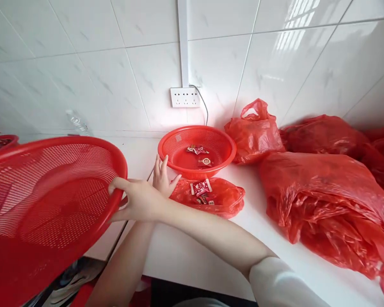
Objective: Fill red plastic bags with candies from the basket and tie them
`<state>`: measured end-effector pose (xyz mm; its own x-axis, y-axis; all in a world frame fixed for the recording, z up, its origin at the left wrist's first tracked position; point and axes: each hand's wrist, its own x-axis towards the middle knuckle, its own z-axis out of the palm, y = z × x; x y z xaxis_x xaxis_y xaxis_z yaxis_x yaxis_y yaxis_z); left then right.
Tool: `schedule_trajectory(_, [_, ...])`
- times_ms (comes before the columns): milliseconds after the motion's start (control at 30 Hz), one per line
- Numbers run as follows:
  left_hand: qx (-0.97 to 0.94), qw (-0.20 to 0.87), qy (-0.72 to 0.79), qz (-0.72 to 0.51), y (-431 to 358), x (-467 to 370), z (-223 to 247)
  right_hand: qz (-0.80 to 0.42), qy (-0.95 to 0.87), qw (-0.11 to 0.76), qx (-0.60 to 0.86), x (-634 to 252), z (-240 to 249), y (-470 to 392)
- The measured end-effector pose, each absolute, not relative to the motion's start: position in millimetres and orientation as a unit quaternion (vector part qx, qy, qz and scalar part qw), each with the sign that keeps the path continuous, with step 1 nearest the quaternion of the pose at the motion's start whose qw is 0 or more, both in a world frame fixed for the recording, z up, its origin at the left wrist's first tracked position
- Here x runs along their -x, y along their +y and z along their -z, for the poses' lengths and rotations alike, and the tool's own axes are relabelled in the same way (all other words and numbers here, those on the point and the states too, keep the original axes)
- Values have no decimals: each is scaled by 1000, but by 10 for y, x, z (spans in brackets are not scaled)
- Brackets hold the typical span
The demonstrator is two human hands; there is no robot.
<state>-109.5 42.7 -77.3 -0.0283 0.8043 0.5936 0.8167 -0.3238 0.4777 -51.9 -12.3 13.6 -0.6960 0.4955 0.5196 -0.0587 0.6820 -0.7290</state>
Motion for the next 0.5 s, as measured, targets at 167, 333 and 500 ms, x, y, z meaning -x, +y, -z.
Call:
schedule_trajectory(167, [715,-27,-538,446,461,1156,844,-388,-837,328,201,972,169,79])
schedule_trajectory(333, [724,-35,-532,438,434,1177,808,-406,-809,326,273,1280,407,219])
schedule_trajectory(500, [723,-36,-540,430,434,1212,812,-504,-764,310,258,1372,418,251])
